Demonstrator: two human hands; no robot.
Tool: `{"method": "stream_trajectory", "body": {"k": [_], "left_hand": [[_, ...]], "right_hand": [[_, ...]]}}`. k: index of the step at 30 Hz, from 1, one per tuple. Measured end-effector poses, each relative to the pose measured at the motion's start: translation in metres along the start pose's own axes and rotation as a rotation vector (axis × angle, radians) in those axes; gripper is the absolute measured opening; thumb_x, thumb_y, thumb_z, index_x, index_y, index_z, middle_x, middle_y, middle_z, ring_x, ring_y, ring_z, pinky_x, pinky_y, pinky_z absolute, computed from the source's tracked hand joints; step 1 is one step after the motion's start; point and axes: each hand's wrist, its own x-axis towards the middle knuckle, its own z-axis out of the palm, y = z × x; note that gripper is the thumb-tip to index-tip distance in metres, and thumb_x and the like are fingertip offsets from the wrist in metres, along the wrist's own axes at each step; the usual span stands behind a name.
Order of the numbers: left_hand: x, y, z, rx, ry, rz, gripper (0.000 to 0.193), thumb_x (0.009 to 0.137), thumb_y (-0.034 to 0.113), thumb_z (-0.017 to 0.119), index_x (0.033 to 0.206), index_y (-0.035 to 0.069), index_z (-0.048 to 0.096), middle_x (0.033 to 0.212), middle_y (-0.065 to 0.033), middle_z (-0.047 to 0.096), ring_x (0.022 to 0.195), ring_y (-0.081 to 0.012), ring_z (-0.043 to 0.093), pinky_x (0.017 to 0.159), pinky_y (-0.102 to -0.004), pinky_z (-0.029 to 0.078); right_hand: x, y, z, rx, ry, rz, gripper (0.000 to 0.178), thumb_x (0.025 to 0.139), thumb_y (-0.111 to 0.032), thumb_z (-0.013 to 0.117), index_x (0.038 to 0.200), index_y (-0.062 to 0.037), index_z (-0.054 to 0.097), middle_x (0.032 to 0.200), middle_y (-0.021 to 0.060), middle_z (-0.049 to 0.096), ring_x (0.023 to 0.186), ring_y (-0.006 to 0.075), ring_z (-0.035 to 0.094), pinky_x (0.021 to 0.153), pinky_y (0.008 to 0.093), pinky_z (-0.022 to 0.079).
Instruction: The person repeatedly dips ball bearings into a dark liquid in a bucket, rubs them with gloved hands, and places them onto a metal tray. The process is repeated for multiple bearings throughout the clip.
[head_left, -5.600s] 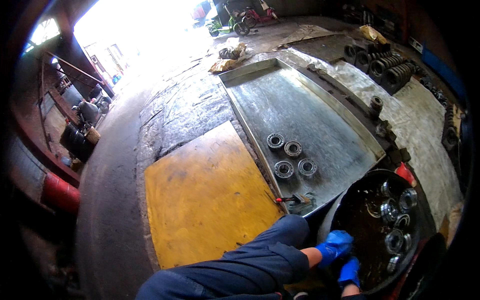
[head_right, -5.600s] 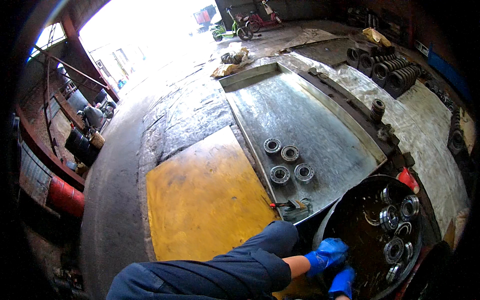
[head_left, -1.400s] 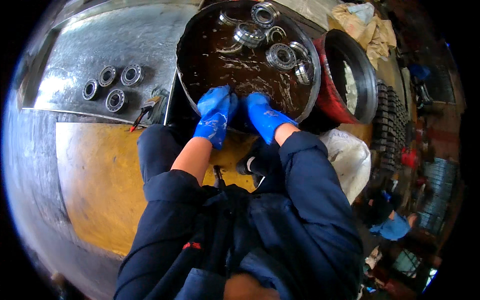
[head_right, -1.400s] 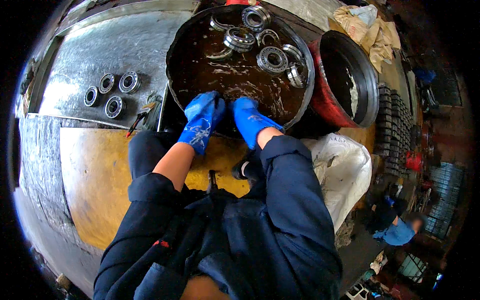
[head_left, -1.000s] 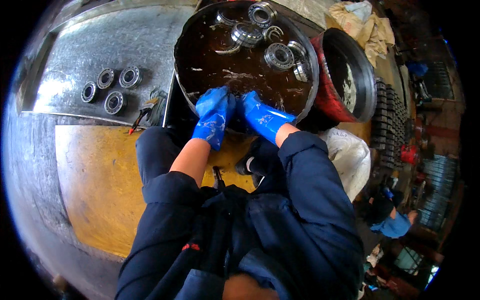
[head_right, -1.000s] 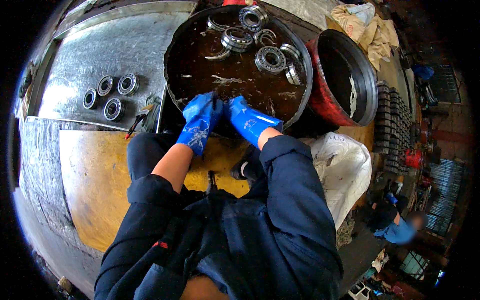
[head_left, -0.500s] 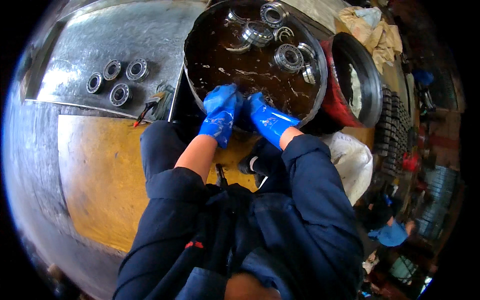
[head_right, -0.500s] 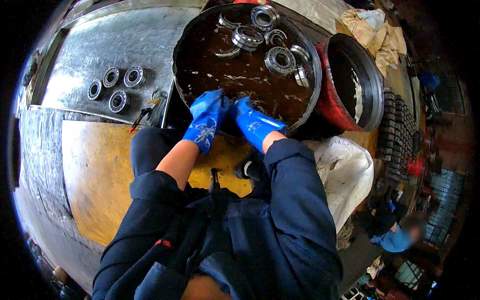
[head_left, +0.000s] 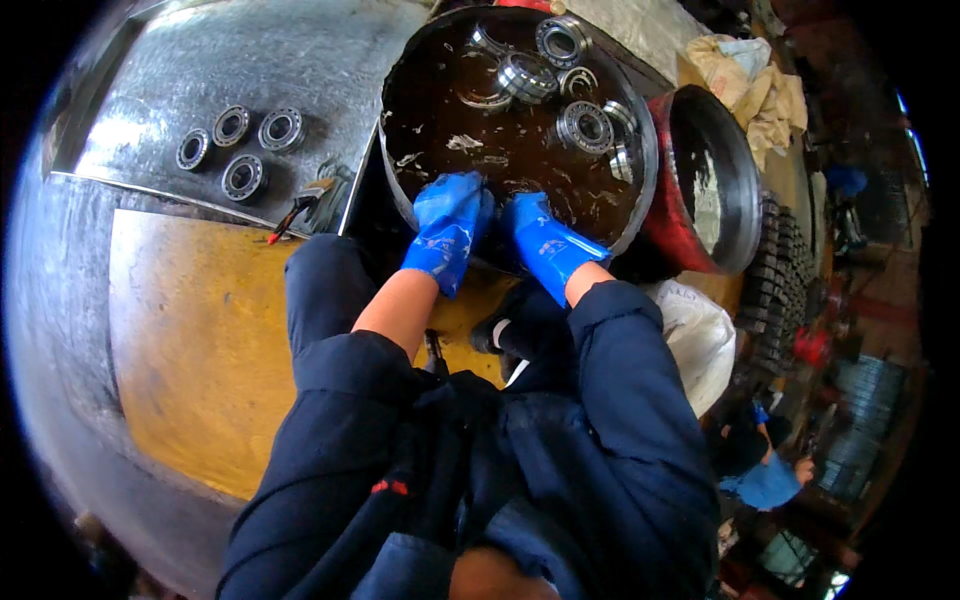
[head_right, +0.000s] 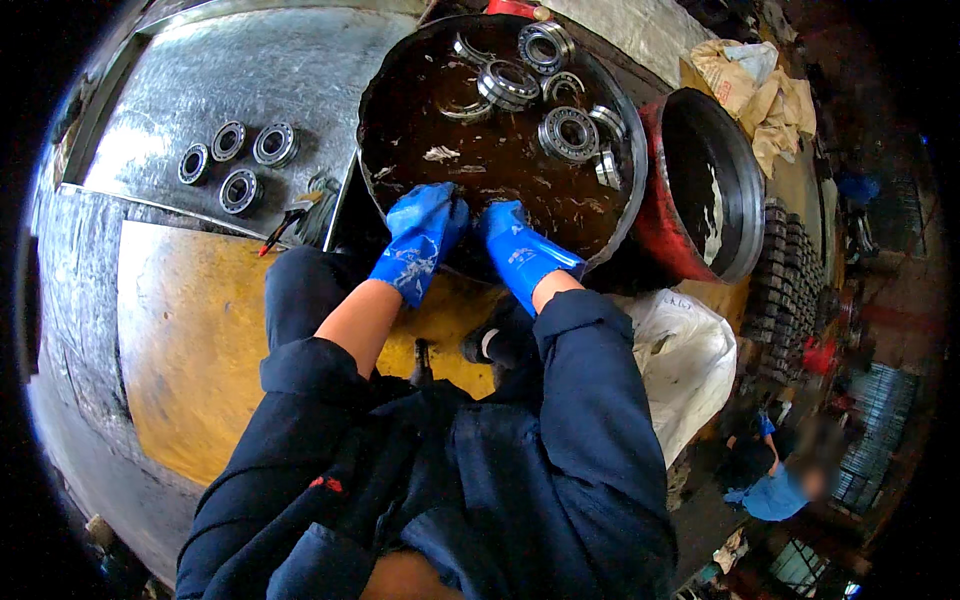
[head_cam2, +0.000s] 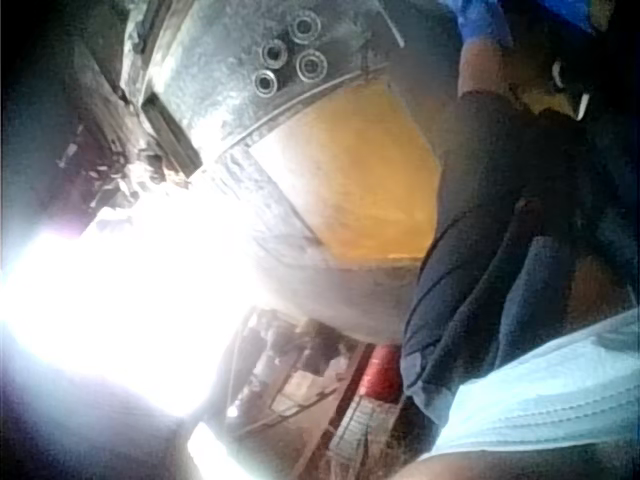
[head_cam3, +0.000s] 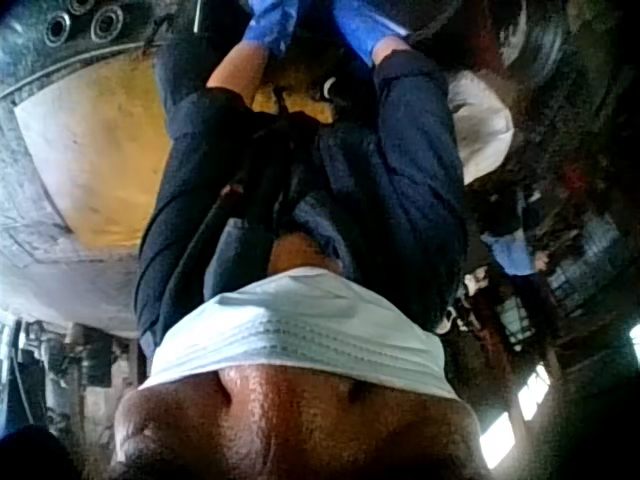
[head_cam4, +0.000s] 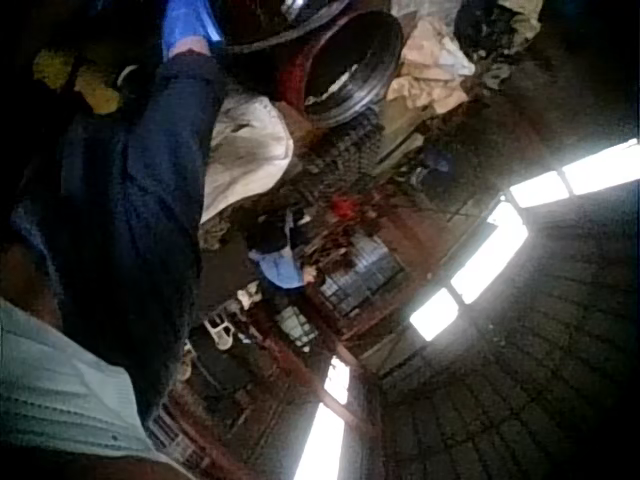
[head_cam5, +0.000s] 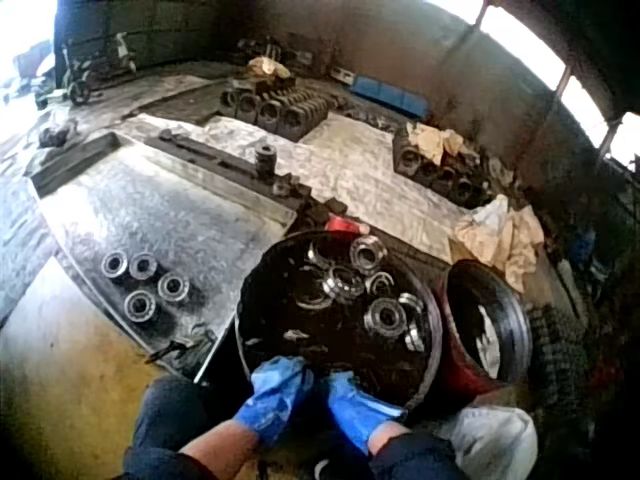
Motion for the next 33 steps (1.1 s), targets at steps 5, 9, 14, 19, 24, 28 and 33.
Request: {"method": "stream_trajectory", "body": {"k": [5, 9, 14, 19, 24, 28, 33], "left_hand": [[-0.011, -0.033, -0.017, 0.031, -0.055, -0.105, 0.028, 0.087, 0.033, 0.065, 0.103, 0.012, 0.073, 0.101, -0.0158, 0.074, 0.098, -0.0375, 0.069, 0.085, -0.0482, 0.057], [-0.002, -0.004, -0.014, 0.01, -0.03, -0.028, 0.028, 0.086, 0.033, 0.065, 0.103, 0.012, 0.073, 0.102, -0.0157, 0.074, 0.099, -0.0374, 0.069, 0.086, -0.0477, 0.056], [-0.003, -0.016, -0.007, 0.05, -0.082, -0.101, 0.027, 0.086, 0.033, 0.065, 0.102, 0.011, 0.073, 0.103, -0.015, 0.074, 0.099, -0.037, 0.069, 0.087, -0.0464, 0.057], [-0.011, -0.03, -0.012, 0.026, 0.05, -0.035, 0.029, 0.086, 0.033, 0.066, 0.102, 0.01, 0.074, 0.102, -0.0149, 0.074, 0.097, -0.0367, 0.07, 0.086, -0.0459, 0.057], [-0.01, -0.021, -0.009, 0.03, 0.037, -0.018, 0.03, 0.087, 0.033, 0.065, 0.103, 0.01, 0.074, 0.102, -0.0153, 0.074, 0.098, -0.0363, 0.07, 0.086, -0.0457, 0.057], [-0.001, -0.008, -0.003, 0.056, -0.031, -0.02, 0.028, 0.087, 0.032, 0.065, 0.103, 0.01, 0.074, 0.1, -0.015, 0.074, 0.097, -0.0362, 0.07, 0.084, -0.0457, 0.058], [-0.005, -0.024, -0.013, 0.058, -0.041, -0.058, 0.027, 0.088, 0.034, 0.065, 0.099, 0.012, 0.073, 0.099, -0.0145, 0.074, 0.095, -0.0372, 0.07, 0.082, -0.0473, 0.058]], "right_hand": [[-0.055, -0.032, -0.042, 0.307, 0.128, 0.015, 0.043, 0.093, -0.034, 0.065, 0.129, -0.0108, 0.07, 0.134, 0.0186, 0.066, 0.124, 0.037, 0.064, 0.102, 0.0475, 0.051], [-0.021, 0.007, -0.018, 0.31, 0.088, 0.208, 0.04, 0.097, -0.032, 0.06, 0.13, -0.0116, 0.07, 0.136, 0.0161, 0.066, 0.124, 0.037, 0.064, 0.1, 0.0499, 0.052], [-0.028, -0.043, -0.049, -0.411, -0.202, -0.215, 0.041, 0.101, -0.038, 0.055, 0.135, -0.0194, 0.069, 0.142, 0.0085, 0.064, 0.133, 0.0329, 0.059, 0.103, 0.0545, 0.049], [-0.056, -0.027, -0.053, 0.259, 0.1, 0.021, 0.035, 0.089, -0.019, 0.063, 0.121, -0.0112, 0.075, 0.127, 0.0193, 0.069, 0.119, 0.0412, 0.066, 0.096, 0.0507, 0.055], [-0.067, -0.047, -0.08, 0.164, -0.03, -0.02, 0.035, 0.091, -0.028, 0.064, 0.117, -0.0077, 0.076, 0.124, 0.0198, 0.071, 0.115, 0.0423, 0.067, 0.093, 0.0502, 0.055], [-0.047, -0.06, -0.055, -0.298, -0.126, -0.135, 0.043, 0.091, -0.038, 0.067, 0.122, -0.0081, 0.074, 0.129, 0.0167, 0.07, 0.115, 0.0387, 0.069, 0.093, 0.0471, 0.054], [-0.056, -0.026, -0.052, 0.397, -0.014, 0.005, 0.038, 0.092, -0.033, 0.068, 0.12, -0.0087, 0.075, 0.129, 0.0182, 0.07, 0.121, 0.0354, 0.066, 0.094, 0.0486, 0.054]]}}
